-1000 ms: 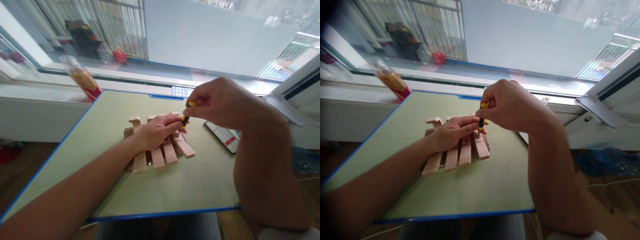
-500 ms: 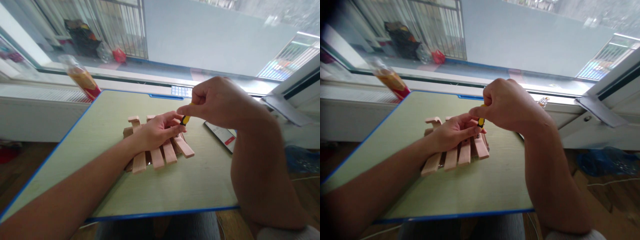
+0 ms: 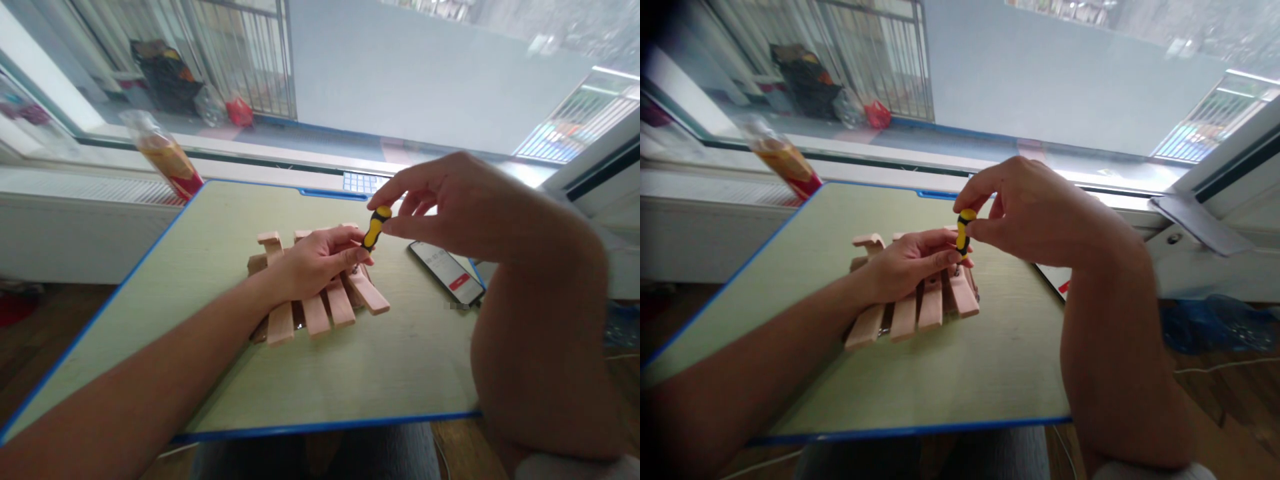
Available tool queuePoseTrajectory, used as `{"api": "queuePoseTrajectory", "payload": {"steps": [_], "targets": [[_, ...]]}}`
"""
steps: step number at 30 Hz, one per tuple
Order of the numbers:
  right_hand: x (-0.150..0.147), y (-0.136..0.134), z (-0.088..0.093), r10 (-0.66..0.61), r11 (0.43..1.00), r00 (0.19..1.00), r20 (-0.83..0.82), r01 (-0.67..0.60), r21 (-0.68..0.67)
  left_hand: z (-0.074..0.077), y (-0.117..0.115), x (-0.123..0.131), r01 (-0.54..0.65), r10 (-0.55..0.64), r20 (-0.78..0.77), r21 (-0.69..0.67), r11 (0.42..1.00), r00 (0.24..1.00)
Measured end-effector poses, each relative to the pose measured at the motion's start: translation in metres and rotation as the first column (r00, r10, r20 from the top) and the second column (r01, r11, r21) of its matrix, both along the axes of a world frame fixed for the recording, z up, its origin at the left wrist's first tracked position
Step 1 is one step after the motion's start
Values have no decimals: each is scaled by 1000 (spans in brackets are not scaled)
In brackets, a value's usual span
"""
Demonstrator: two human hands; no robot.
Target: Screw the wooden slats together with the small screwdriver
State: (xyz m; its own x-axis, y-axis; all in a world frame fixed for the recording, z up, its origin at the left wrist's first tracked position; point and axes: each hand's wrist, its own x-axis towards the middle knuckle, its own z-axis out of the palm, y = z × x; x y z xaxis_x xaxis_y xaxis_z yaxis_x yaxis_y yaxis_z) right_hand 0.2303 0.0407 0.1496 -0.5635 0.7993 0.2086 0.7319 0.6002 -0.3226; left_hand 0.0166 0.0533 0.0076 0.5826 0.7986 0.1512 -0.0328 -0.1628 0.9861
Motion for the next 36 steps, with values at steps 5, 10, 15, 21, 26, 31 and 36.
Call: {"api": "queuePoseTrajectory", "payload": {"steps": [5,10,15,21,26,31,36], "targets": [[-5,0,-1,-58,998,998,-15,57,-16,-2,1,-1,7,-7,-2,0,1000,1000],[-5,2,-4,-105,994,994,-6,105,-16,-2,2,-2,21,-21,-24,-8,1000,999],[-5,1,-5,-158,987,987,28,159,-28,0,0,-1,12,-12,4,-33,999,1000],[-9,-1,-6,-204,979,979,27,204,14,0,-2,-1,5,-5,-17,-10,1000,1000],[-11,2,-7,-232,972,972,46,230,43,-3,-2,1,7,-7,-20,9,1000,1000],[-11,6,-9,-223,975,973,68,221,33,-5,-1,2,-5,5,6,-12,1000,1000],[-7,4,-6,-161,987,985,59,160,9,-5,0,0,19,-19,8,-27,999,1000]]}}
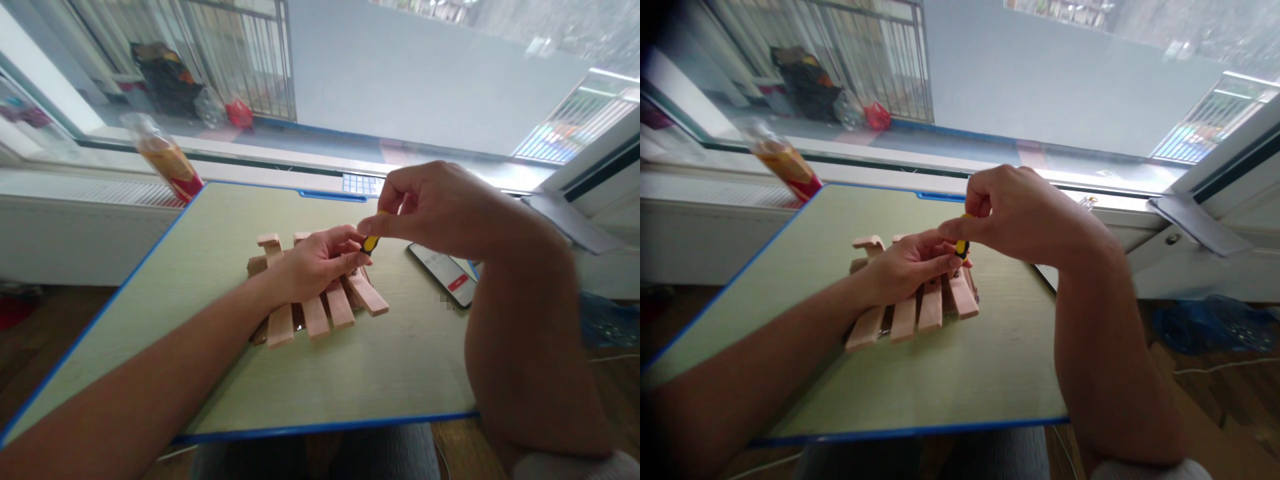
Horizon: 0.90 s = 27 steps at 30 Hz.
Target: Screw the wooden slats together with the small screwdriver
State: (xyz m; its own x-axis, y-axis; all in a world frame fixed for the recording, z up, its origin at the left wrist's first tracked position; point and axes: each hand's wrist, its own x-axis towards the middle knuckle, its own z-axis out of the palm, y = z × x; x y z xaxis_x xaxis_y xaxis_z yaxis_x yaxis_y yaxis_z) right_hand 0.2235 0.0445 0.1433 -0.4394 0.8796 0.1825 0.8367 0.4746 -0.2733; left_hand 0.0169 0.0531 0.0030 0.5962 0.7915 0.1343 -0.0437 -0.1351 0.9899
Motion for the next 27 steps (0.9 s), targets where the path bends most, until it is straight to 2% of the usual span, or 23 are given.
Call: {"api": "queuePoseTrajectory", "payload": {"steps": [4,8,11,16,21,27], "targets": [[6,-3,3,147,989,983,-107,-150,-19,0,2,-1,7,-7,7,12,1000,1000],[6,-3,3,211,977,975,-72,-213,-21,-1,4,-2,8,-8,18,32,999,1000],[1,-2,2,193,981,978,-83,-193,2,-1,4,-2,1,-2,6,40,999,1000],[-2,-3,1,143,988,985,-93,-147,-38,4,1,-3,6,-6,-25,34,999,1000],[-1,-5,1,50,996,998,-49,-53,-67,4,-1,-3,17,-17,-17,22,1000,1000],[-4,-2,-1,-41,999,999,0,41,-17,2,-2,-1,-10,11,-11,30,999,1000]]}}
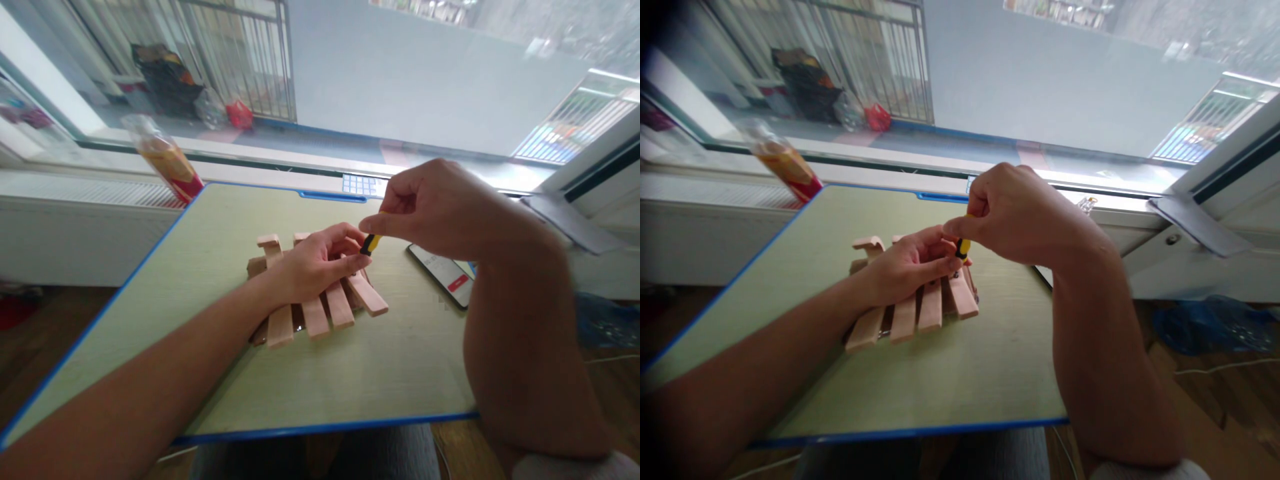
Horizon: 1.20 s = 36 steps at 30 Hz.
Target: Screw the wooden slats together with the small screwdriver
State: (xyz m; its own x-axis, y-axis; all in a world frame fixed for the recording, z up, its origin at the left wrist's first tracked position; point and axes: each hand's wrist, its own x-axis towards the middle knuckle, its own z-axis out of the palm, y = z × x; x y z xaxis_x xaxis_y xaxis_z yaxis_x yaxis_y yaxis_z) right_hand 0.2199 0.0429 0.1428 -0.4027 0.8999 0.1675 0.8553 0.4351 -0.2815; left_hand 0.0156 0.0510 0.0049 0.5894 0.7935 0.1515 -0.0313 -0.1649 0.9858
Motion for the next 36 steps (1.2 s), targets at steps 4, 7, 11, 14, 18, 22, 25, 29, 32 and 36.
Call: {"api": "queuePoseTrajectory", "payload": {"steps": [4,7,11,14,18,22,25,29,32,36], "targets": [[-1,2,0,-45,999,999,14,45,-3,2,-1,0,-6,6,-15,7,1000,1000],[-1,2,0,-51,999,998,29,51,-17,2,-1,1,-4,4,-14,0,1000,1000],[1,2,1,-7,1000,999,42,8,-8,0,1,2,-9,9,24,-8,1000,1000],[5,0,3,44,999,999,-2,-44,4,0,2,1,-8,9,23,-6,1000,1000],[10,-2,4,167,986,985,-34,-166,16,1,3,0,-3,3,4,1,1000,1000],[8,-4,5,168,986,986,-25,-168,12,1,3,-1,5,-5,7,-3,1000,1000],[6,-3,5,146,989,989,-34,-147,-9,1,3,0,10,-10,2,-6,1000,1000],[4,-2,3,148,989,987,-67,-150,-17,3,2,-1,-14,14,-23,9,1000,1000],[2,-3,2,127,991,989,-75,-129,-20,5,2,-2,-29,32,-65,40,999,997],[0,-6,4,89,995,995,-45,-91,-30,5,1,-2,-17,21,-62,57,998,998]]}}
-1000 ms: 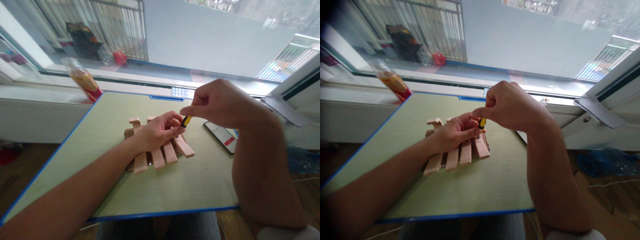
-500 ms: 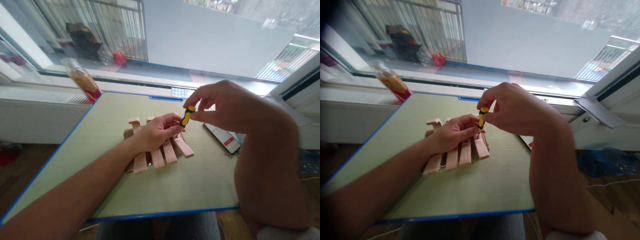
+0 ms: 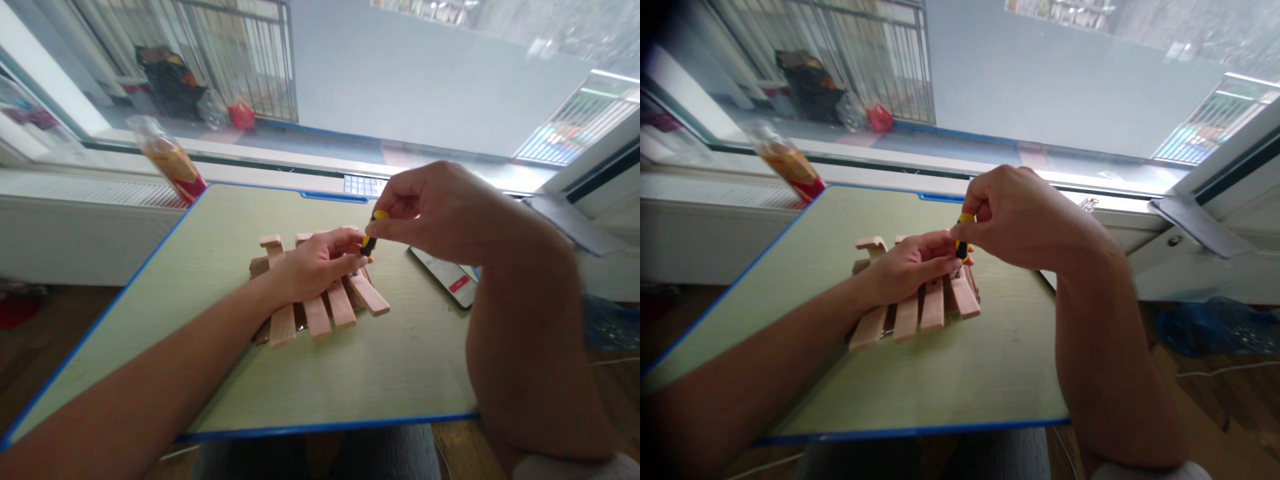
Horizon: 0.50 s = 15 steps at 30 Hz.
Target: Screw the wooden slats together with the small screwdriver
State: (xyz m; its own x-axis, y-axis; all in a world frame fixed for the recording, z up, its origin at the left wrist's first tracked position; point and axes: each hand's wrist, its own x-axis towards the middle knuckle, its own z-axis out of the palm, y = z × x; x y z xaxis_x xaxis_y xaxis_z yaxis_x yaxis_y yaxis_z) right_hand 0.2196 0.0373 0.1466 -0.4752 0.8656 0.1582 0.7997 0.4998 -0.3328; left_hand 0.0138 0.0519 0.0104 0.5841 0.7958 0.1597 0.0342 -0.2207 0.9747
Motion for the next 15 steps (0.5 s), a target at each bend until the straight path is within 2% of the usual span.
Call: {"api": "queuePoseTrajectory", "payload": {"steps": [8,15], "targets": [[-3,0,-2,-60,998,998,15,60,27,-5,-1,3,19,-14,71,-61,998,997],[1,1,1,1,1000,998,62,-2,18,-1,-1,3,14,-11,60,-51,999,998]]}}
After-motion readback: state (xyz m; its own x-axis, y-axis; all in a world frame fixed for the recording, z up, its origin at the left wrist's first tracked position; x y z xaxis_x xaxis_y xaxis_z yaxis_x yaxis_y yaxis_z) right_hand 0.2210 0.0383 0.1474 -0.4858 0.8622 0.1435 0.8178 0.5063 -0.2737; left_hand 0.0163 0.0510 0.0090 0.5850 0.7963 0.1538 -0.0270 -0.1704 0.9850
